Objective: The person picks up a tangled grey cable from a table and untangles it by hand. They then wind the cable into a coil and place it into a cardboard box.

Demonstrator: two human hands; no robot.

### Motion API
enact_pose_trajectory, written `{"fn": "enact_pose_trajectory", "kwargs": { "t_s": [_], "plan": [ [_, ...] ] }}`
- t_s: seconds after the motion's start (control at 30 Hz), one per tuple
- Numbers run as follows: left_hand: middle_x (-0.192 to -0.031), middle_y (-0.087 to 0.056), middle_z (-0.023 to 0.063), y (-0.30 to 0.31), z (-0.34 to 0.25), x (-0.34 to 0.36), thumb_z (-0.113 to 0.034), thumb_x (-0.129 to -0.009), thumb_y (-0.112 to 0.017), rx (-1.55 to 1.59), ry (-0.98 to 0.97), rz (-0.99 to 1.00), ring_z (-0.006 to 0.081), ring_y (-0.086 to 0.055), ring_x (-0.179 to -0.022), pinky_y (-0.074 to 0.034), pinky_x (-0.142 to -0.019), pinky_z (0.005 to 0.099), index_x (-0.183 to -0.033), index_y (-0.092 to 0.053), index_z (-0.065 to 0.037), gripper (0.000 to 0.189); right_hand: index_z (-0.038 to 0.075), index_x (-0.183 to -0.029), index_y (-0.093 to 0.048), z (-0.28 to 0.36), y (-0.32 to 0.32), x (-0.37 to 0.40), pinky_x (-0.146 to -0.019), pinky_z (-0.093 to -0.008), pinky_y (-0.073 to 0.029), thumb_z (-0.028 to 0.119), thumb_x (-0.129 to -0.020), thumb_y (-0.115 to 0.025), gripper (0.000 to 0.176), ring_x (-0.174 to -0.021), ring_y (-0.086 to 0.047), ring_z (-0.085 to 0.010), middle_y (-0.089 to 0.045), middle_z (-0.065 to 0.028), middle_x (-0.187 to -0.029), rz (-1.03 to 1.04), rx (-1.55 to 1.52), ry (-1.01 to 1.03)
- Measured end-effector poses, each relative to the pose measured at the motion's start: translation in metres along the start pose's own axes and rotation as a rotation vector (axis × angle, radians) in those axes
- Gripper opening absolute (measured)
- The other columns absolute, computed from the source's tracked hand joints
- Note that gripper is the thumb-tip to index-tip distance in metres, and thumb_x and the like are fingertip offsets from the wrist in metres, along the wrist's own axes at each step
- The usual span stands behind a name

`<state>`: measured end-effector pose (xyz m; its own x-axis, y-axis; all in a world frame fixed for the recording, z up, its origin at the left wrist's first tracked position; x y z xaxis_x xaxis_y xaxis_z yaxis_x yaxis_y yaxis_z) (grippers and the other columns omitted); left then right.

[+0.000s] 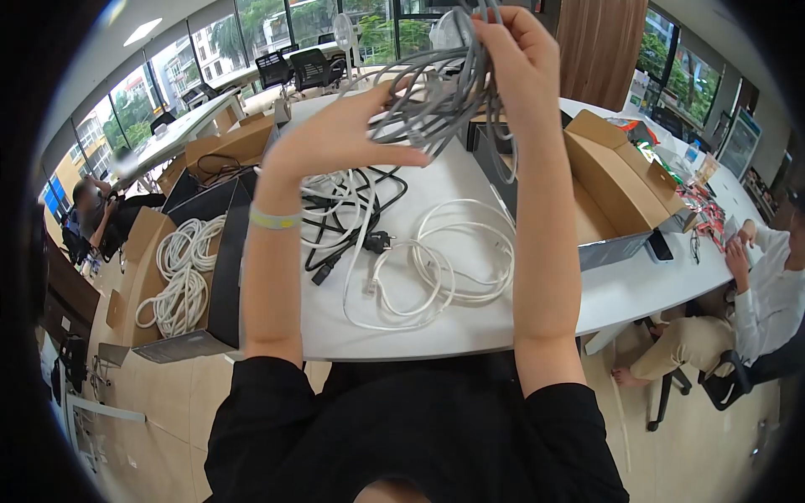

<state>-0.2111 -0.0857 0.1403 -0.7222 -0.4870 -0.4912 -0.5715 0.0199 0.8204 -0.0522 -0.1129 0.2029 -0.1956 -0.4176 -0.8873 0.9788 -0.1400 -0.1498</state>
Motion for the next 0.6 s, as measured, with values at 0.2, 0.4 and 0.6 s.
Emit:
{"fn": "enact_pose_trajectory", "kwargs": {
  "t_s": [0.2,0.4,0.6],
  "plan": [
    [-0.082,-0.061,0.0062,-0.002,-0.003,-0.018,-0.033,-0.078,-0.065,0.110,0.032,-0.040,0.0110,-0.058,-0.080,-0.044,-0.069,0.0258,-0.117,-0.049,-0.005,0.051,0.002,-0.083,-0.061,0.027,0.027,-0.001,-0.050,-0.0140,-0.036,0.013,-0.079,-0.059,0.011,-0.057,-0.053,-0.0031,-0.055,0.0021,-0.064,0.032,-0.096,-0.028],
    [-0.068,-0.058,0.0006,0.059,0.021,0.003,-0.014,-0.084,-0.057,0.296,-0.078,-0.329,0.0049,-0.050,-0.057,-0.035,-0.048,0.0190,-0.114,-0.054,-0.005,0.032,0.001,-0.083,-0.061,0.015,0.057,-0.008,-0.066,-0.0265,-0.049,0.014,-0.078,-0.059,0.014,-0.062,-0.060,-0.0129,-0.056,-0.0026,-0.062,-0.018,0.074,-0.057],
    [-0.065,-0.055,-0.0017,0.114,0.069,0.042,-0.016,-0.084,-0.061,0.341,0.001,-0.563,0.0012,-0.046,-0.054,-0.031,-0.046,0.0155,-0.111,-0.057,-0.004,0.030,-0.002,-0.087,-0.061,-0.016,0.094,-0.016,-0.073,-0.0353,-0.051,0.012,-0.079,-0.058,0.016,-0.066,-0.062,-0.0176,-0.056,-0.0046,-0.064,-0.091,-0.175,-0.197]
  ]
}}
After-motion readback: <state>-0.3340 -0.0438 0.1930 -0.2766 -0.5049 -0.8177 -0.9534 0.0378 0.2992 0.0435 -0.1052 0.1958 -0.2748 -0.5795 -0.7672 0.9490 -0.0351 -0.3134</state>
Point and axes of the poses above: each hand's wrist, its own x-axis away from the middle knuckle, its own y-axis out of the back of the hand, z = x × y, the point moved 9 cm from there along -x, towards the middle knuckle
